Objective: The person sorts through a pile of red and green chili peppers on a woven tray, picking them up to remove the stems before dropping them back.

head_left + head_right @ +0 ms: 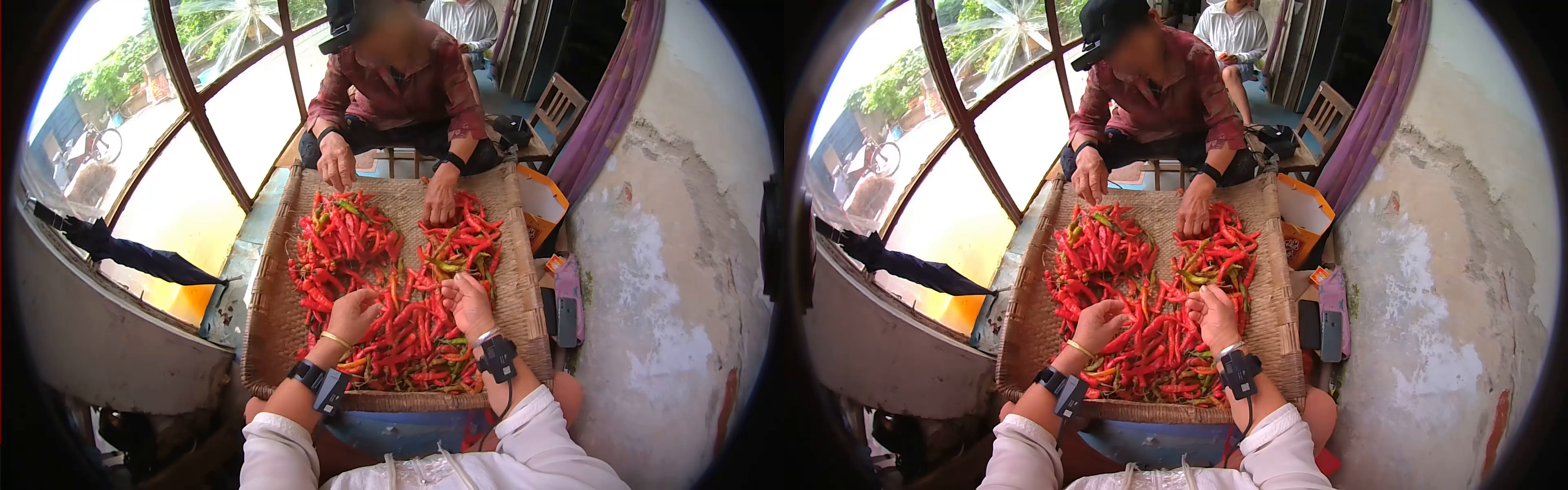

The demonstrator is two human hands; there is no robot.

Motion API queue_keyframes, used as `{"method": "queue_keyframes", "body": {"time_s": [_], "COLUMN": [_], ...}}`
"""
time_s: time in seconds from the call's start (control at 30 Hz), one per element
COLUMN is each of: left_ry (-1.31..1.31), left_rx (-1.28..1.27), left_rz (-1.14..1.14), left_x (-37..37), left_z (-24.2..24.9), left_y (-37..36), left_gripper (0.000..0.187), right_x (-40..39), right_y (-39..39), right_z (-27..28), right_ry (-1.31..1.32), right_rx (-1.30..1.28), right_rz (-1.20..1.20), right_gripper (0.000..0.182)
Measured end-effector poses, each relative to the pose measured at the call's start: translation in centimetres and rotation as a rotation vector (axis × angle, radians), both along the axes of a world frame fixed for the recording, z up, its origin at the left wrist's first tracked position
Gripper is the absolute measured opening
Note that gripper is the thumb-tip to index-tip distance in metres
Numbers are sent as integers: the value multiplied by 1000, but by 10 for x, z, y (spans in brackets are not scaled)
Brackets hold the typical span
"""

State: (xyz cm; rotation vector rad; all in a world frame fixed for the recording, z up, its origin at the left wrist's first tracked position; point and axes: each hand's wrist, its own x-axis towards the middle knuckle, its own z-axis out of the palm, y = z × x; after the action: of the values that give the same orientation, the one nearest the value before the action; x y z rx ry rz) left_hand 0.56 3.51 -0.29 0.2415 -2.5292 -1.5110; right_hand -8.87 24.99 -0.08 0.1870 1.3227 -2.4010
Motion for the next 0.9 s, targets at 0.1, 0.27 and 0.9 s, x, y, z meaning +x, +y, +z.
{"method": "queue_keyframes", "body": {"time_s": [0.1,0.27,0.9], "left_ry": [-117,-216,-17], "left_rx": [188,639,1042], "left_rz": [-45,-139,373], "left_x": [-1,2,-4], "left_z": [-8,3,10], "left_y": [-1,0,-15], "left_gripper": [33,50,74], "right_x": [4,17,61], "right_y": [1,-14,-52], "right_z": [-7,9,44], "right_ry": [-159,24,82], "right_rx": [-18,-144,-177], "right_rz": [218,239,719], "right_gripper": [45,66,68]}}
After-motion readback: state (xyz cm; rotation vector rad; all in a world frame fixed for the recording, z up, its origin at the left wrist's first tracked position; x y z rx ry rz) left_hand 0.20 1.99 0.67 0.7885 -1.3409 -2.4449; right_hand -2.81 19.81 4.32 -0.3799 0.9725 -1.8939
